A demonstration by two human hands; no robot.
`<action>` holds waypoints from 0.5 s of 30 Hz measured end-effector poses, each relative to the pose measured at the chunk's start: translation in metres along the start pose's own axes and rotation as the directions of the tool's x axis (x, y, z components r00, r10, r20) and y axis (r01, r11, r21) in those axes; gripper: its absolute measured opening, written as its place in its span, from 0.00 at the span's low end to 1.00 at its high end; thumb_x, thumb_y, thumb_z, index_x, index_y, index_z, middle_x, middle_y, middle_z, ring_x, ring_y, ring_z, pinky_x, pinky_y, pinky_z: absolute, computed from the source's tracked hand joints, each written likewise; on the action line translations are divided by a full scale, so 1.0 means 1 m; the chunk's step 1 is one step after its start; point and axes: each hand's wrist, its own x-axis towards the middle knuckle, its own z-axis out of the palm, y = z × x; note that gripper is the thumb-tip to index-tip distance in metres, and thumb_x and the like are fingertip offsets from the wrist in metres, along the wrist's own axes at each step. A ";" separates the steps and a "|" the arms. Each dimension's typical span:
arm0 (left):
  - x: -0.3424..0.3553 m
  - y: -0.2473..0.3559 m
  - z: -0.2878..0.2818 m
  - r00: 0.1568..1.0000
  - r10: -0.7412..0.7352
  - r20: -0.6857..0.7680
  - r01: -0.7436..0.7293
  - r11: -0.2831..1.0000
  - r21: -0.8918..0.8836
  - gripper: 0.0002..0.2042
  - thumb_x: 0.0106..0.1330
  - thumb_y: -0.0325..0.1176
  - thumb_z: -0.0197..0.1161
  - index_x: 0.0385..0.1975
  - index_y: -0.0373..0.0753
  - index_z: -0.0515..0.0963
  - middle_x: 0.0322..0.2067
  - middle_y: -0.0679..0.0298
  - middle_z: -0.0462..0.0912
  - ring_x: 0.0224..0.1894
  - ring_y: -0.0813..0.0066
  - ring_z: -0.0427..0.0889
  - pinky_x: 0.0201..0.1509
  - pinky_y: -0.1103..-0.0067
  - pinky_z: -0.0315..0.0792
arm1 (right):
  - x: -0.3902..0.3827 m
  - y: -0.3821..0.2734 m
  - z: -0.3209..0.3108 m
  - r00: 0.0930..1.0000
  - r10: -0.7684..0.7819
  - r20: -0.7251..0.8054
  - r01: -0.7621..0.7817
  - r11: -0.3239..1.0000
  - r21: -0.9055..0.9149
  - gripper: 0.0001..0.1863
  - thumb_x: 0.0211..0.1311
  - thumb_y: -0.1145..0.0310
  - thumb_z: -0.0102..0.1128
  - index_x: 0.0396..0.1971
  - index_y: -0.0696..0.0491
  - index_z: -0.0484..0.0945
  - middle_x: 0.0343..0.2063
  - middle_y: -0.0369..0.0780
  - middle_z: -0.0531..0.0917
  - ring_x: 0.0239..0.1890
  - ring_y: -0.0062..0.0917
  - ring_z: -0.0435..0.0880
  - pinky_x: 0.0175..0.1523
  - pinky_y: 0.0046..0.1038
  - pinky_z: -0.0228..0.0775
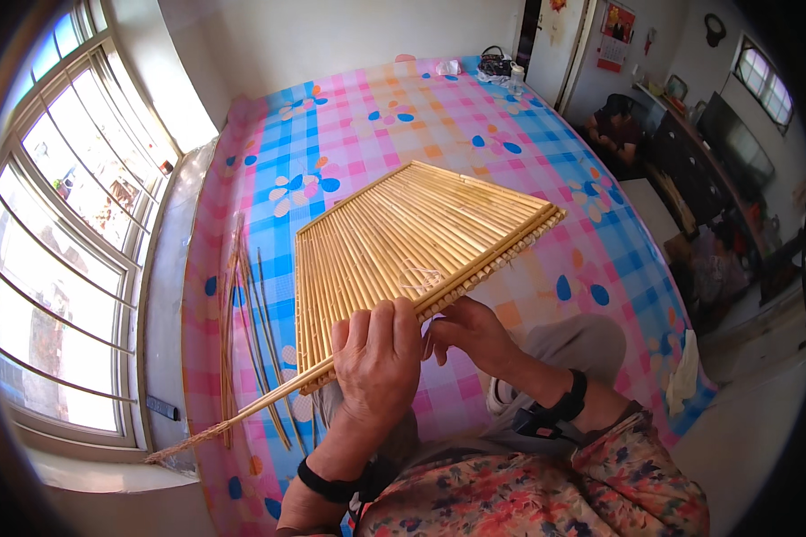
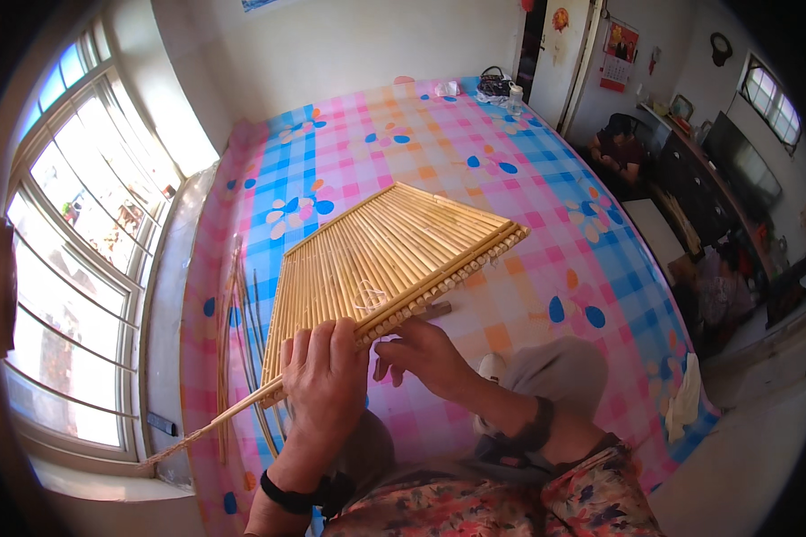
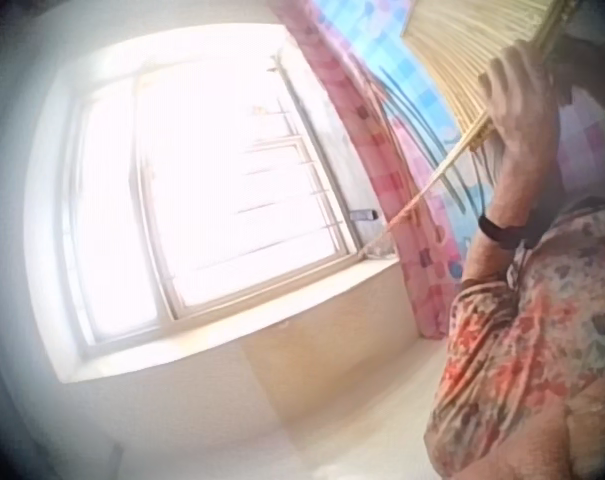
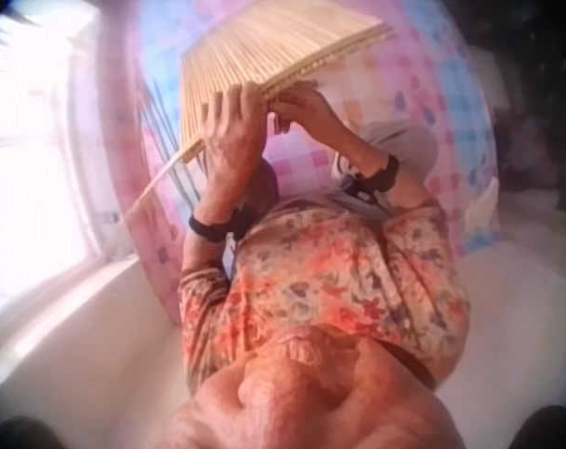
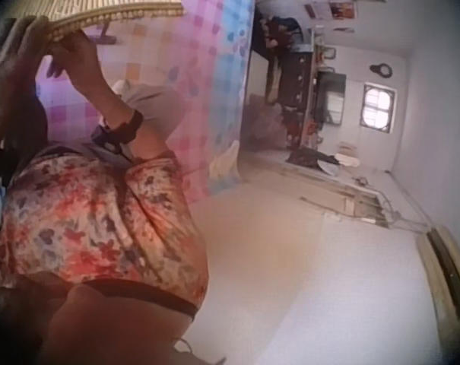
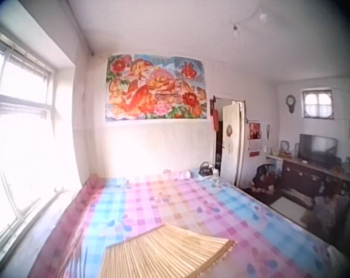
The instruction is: The person weaves thin bamboo strips together to form a mat, threading string through pre-drilled holes in the slats and securing them together. The person handles the slats individually, aligns them, and draws the string through to bind the mat.
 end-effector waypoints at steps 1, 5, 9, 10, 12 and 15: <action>-0.001 0.001 0.000 1.000 -0.004 0.004 0.004 1.000 0.001 0.18 0.51 0.28 0.69 0.42 0.37 0.73 0.33 0.60 0.75 0.31 0.61 0.74 0.36 0.67 0.66 | -0.005 0.005 -0.001 1.000 0.005 0.002 -0.005 1.000 0.003 0.12 0.69 0.69 0.54 0.48 0.58 0.72 0.35 0.38 0.80 0.30 0.20 0.81 0.36 0.22 0.73; -0.007 0.001 0.007 1.000 0.020 -0.018 -0.020 1.000 0.024 0.15 0.53 0.28 0.65 0.41 0.36 0.74 0.32 0.62 0.74 0.31 0.64 0.73 0.35 0.69 0.65 | -0.018 0.028 0.000 0.962 -0.241 0.128 0.262 0.682 -0.683 0.10 0.63 0.72 0.53 0.43 0.56 0.74 0.29 0.40 0.79 0.28 0.29 0.80 0.33 0.30 0.73; -0.005 0.002 0.004 0.997 0.012 -0.077 -0.007 0.997 0.074 0.12 0.55 0.27 0.62 0.40 0.36 0.74 0.30 0.64 0.73 0.29 0.68 0.72 0.33 0.71 0.63 | -0.063 0.072 0.015 0.717 0.132 0.685 0.624 0.316 -0.715 0.08 0.56 0.71 0.53 0.36 0.54 0.74 0.28 0.43 0.77 0.32 0.37 0.79 0.37 0.36 0.71; -0.004 0.003 0.004 0.997 0.002 -0.071 0.002 0.998 0.057 0.12 0.55 0.27 0.62 0.40 0.36 0.74 0.30 0.64 0.73 0.28 0.68 0.71 0.32 0.71 0.63 | -0.079 0.099 0.006 0.688 0.175 0.705 0.614 0.377 -0.693 0.09 0.57 0.69 0.53 0.37 0.55 0.74 0.29 0.43 0.77 0.34 0.36 0.79 0.39 0.36 0.71; 0.000 0.004 0.005 0.996 0.022 -0.082 -0.018 0.998 0.052 0.12 0.56 0.27 0.62 0.39 0.36 0.74 0.29 0.64 0.73 0.28 0.68 0.71 0.32 0.71 0.62 | -0.098 0.147 -0.023 0.737 0.210 0.643 0.487 0.495 -0.720 0.11 0.57 0.67 0.55 0.39 0.55 0.74 0.32 0.43 0.77 0.37 0.34 0.78 0.43 0.35 0.70; -0.009 -0.003 0.005 0.998 0.011 -0.057 -0.009 0.999 0.045 0.14 0.53 0.27 0.65 0.40 0.37 0.74 0.31 0.63 0.74 0.30 0.65 0.73 0.34 0.69 0.64 | -0.060 0.079 -0.034 0.906 0.104 0.411 0.421 -0.324 -0.847 0.14 0.63 0.60 0.54 0.37 0.56 0.76 0.37 0.42 0.80 0.41 0.34 0.79 0.45 0.38 0.71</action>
